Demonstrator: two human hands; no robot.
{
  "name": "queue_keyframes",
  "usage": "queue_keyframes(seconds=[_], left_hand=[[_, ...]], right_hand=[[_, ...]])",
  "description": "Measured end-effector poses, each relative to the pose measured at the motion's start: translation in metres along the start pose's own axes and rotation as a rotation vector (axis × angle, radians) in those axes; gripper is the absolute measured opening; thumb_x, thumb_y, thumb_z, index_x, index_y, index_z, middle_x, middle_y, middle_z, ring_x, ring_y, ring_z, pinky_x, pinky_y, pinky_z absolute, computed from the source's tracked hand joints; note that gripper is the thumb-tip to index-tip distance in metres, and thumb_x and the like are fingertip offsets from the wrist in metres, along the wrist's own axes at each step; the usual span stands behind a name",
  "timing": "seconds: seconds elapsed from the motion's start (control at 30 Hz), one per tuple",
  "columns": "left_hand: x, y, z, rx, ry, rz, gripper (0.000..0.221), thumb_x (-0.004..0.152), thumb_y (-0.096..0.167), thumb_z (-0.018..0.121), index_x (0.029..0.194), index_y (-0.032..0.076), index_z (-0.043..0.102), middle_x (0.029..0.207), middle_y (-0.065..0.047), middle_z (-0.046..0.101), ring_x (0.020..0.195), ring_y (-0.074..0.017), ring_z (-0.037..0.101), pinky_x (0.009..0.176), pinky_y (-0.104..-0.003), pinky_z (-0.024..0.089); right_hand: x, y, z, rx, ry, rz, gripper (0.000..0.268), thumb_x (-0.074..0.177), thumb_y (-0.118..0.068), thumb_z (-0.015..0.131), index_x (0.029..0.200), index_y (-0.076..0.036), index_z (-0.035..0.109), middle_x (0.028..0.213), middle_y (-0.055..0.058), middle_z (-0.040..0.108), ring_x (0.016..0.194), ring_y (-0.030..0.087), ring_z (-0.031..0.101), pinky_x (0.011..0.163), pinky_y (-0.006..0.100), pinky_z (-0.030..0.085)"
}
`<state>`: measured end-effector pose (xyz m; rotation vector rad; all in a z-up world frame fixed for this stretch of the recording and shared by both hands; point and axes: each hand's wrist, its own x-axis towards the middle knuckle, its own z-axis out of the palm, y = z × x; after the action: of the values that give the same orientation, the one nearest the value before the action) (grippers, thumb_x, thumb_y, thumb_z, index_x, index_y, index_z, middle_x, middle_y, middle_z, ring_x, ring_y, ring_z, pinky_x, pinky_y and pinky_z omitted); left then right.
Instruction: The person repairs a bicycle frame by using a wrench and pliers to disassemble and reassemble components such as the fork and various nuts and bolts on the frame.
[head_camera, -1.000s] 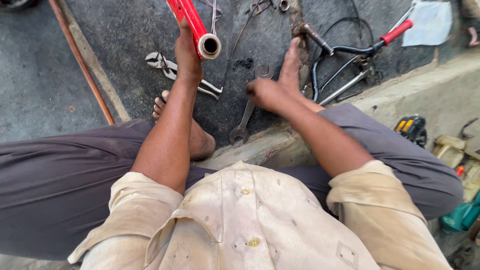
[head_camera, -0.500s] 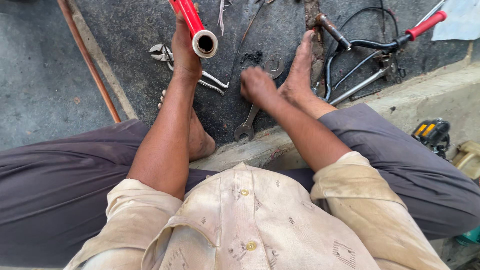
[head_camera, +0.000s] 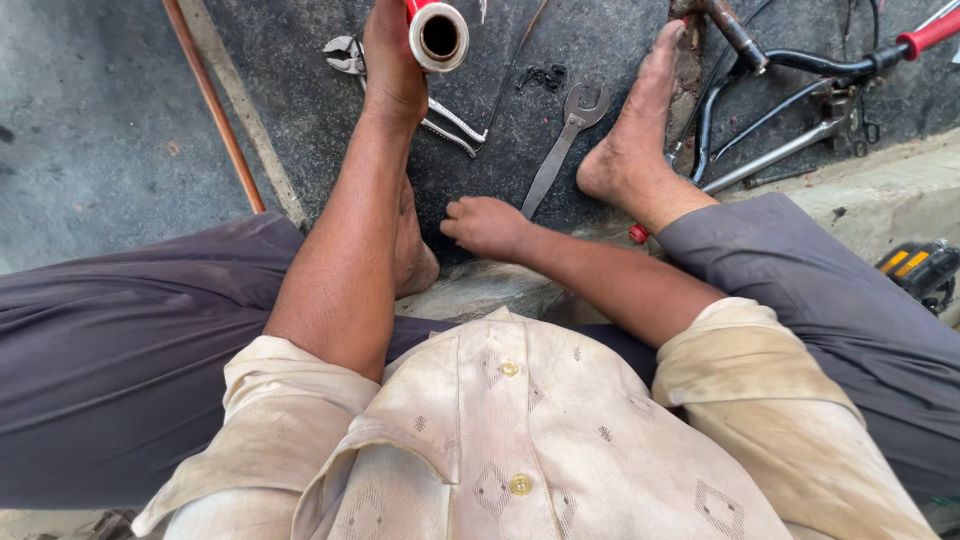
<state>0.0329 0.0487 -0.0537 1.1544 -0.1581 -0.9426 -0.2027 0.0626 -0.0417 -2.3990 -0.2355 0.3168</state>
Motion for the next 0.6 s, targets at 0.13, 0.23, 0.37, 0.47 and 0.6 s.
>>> queue_keyframes(seconds=[0.13,0.23,0.37,0.47,0.6], left_hand=[[-0.005,0.009,0.003,0.023,0.006,-0.017,0.073,0.089,0.079,0.051,0.103,0.009,0.066,0.083,0.001,0.063,0.076,-0.0101,0.063,0.070,-0.032,0.055],[-0.005,0.018,0.007,0.000,0.014,-0.022,0.079,0.085,0.082,0.054,0.108,0.008,0.064,0.086,-0.001,0.064,0.079,-0.0115,0.068,0.070,-0.033,0.058],[-0.010,0.028,0.010,0.020,-0.009,-0.035,0.081,0.081,0.083,0.050,0.102,0.006,0.064,0.079,-0.005,0.068,0.069,-0.0160,0.073,0.059,-0.036,0.063],[-0.011,0.035,0.014,-0.075,-0.114,0.018,0.076,0.094,0.079,0.051,0.100,0.005,0.062,0.077,-0.008,0.064,0.066,-0.0187,0.067,0.059,-0.034,0.055],[-0.014,0.041,0.020,-0.023,-0.120,0.027,0.074,0.094,0.079,0.047,0.093,0.007,0.064,0.072,-0.006,0.063,0.063,-0.0170,0.065,0.057,-0.033,0.053]], right_hand=[[-0.006,-0.013,0.010,-0.216,-0.011,-0.068,0.010,0.088,-0.016,0.062,0.088,-0.007,0.065,0.091,0.009,0.061,0.090,0.026,0.064,0.079,0.039,0.055],[-0.008,-0.011,0.009,-0.302,-0.015,-0.046,0.012,0.087,-0.017,0.061,0.088,-0.005,0.066,0.088,0.010,0.061,0.086,0.026,0.065,0.076,0.040,0.055],[-0.007,0.026,-0.014,-0.271,0.047,0.141,0.009,0.087,-0.016,0.062,0.086,-0.008,0.065,0.088,0.010,0.062,0.085,0.029,0.064,0.076,0.044,0.055],[-0.010,0.068,-0.048,-0.317,0.344,0.373,0.009,0.084,-0.012,0.066,0.089,-0.007,0.061,0.089,0.012,0.059,0.082,0.031,0.064,0.073,0.044,0.055],[-0.006,0.089,-0.078,-0.355,0.525,0.469,0.016,0.089,-0.013,0.072,0.092,-0.008,0.056,0.091,0.011,0.055,0.084,0.031,0.064,0.074,0.045,0.055]])
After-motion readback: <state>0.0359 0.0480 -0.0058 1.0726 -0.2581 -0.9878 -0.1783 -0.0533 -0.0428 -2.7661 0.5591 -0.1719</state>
